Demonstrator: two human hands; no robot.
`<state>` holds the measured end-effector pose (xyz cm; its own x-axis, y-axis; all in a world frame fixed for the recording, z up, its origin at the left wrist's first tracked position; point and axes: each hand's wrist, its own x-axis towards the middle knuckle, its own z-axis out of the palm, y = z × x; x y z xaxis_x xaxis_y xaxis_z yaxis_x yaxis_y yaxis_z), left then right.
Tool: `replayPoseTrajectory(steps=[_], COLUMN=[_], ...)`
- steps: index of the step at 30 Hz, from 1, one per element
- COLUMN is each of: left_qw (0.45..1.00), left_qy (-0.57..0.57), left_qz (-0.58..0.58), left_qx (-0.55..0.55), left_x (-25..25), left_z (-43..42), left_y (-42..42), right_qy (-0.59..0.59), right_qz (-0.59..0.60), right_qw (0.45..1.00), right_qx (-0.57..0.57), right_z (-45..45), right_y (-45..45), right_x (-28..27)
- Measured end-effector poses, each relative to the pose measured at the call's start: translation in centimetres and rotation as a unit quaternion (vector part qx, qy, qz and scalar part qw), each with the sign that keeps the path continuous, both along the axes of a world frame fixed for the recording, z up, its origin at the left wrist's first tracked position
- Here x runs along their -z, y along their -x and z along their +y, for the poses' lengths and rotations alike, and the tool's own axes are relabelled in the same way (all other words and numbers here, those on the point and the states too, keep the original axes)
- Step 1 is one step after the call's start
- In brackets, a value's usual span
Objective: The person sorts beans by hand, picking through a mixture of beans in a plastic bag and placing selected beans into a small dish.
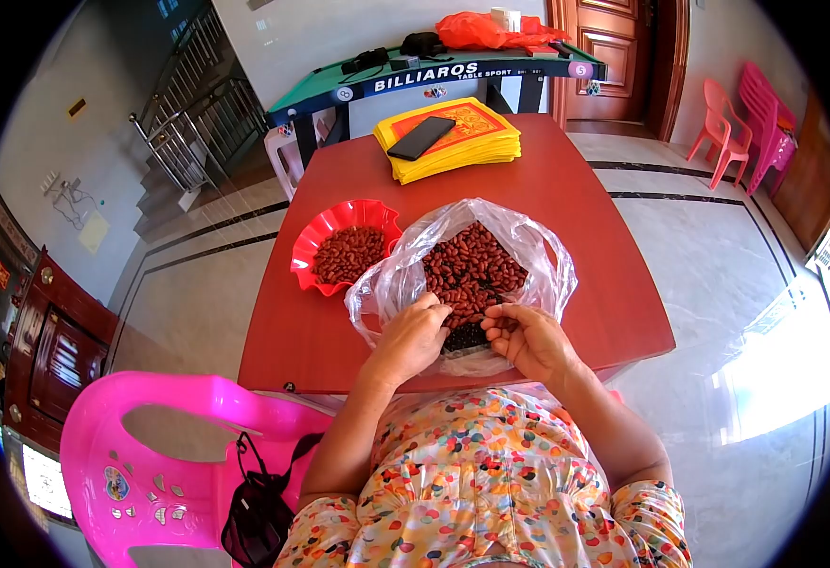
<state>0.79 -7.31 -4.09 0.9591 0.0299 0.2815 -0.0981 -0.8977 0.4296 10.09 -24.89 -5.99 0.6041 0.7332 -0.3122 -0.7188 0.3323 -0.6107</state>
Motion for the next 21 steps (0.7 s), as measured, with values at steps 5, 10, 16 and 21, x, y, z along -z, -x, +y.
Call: replayPoseTrajectory(steps=[5,10,16,21], left_qw=[1.0,0.997,0.992,0.991], left_qy=[0.025,0.063,0.1,0.103], left_qz=[-0.003,-0.044,-0.078,-0.089], left_qx=[-0.005,0.003,0.018,0.02], left_x=[0.39,0.2,0.29,0.12], left_z=[0.03,-0.18,-0.14,-0.2], left_y=[-0.34,-0.57,-0.82,-0.84], right_qy=[-0.003,-0.006,-0.006,-0.002], right_qz=[-0.004,-0.004,-0.012,-0.016], right_qw=[1.0,1.0,1.0,1.0], right_qx=[-0.003,-0.002,-0.004,-0.002], right_z=[0.04,0.07,0.06,0.02], right_y=[0.03,0.1,0.13,0.21], right_x=[0.09,0.08,0.04,-0.09])
